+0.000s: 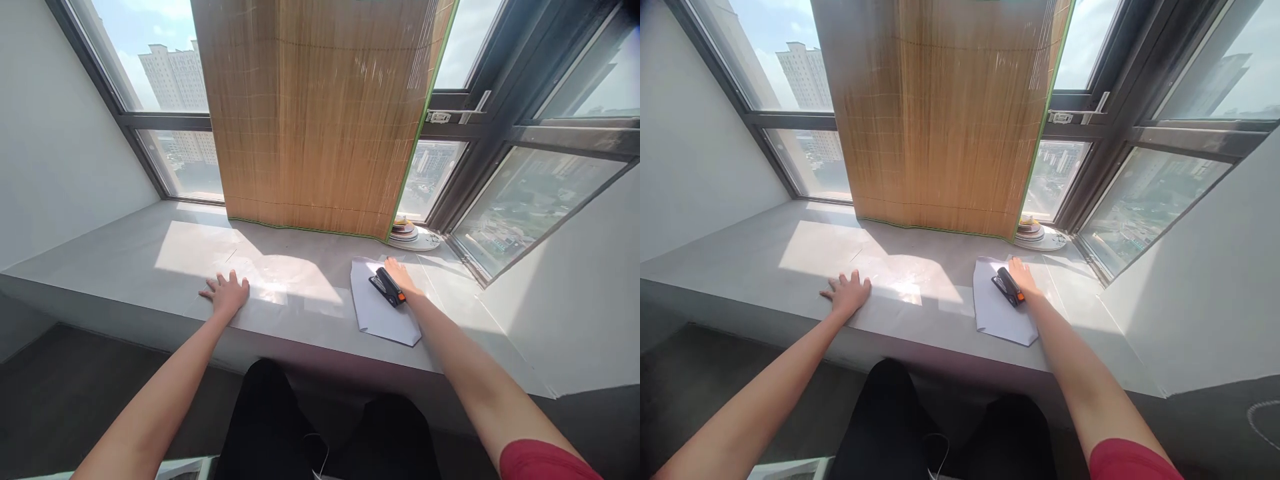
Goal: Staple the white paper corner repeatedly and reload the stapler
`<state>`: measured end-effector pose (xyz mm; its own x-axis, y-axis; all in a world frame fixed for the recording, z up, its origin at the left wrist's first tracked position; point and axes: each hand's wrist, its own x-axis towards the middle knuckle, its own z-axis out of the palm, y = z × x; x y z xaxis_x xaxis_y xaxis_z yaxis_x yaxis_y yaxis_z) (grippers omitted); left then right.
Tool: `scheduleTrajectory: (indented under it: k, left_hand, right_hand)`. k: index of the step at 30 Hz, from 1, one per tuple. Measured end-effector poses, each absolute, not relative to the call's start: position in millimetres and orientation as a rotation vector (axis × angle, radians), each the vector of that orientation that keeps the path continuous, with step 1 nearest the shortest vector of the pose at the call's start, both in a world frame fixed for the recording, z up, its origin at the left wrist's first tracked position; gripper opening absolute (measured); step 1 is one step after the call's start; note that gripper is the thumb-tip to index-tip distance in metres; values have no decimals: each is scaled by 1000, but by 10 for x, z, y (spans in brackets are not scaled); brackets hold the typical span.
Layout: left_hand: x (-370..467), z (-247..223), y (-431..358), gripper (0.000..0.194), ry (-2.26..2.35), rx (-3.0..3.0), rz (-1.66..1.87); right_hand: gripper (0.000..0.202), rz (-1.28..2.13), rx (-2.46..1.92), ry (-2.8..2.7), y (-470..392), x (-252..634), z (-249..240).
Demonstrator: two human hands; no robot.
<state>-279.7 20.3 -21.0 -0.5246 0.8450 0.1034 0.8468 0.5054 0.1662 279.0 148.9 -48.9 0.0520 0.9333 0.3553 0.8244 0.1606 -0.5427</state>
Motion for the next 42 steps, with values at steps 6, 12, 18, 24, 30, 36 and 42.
scheduleTrajectory:
  k: [6,12,18,24,30,36,42]
  left_hand:
    - [-2796,-225,215,73,-2721,-1534,-325]
    - [-2800,-222,208,74,-2730,-1528,-317]
    - [-2814,-258,228,72,-2722,-1527,-317]
    - [-2818,-262,231,72,-2722,-1531,-319]
    - [-2769,-167,194,73,-2763,-1522,-289]
    - [-2750,-122,164,74,-2762,-1526,-319]
    - [-2770,-135,172,73,-2769,-1543,-298]
  right_hand:
    - [53,297,-1686,-2085,1547,1417,-524]
    - [62,341,-1622,-2296,1518,94,-420]
    - [60,405,-1549,-2374,1485,-494,-319]
    - [63,332,-1492,-2358,1414,-516,-153]
    - [49,192,-1951,-2044,1335,670,-8]
    - [44,139,-2234,-1863,1262,1613,-105]
    - [45,126,-2224,-1853,1280,1560,-182]
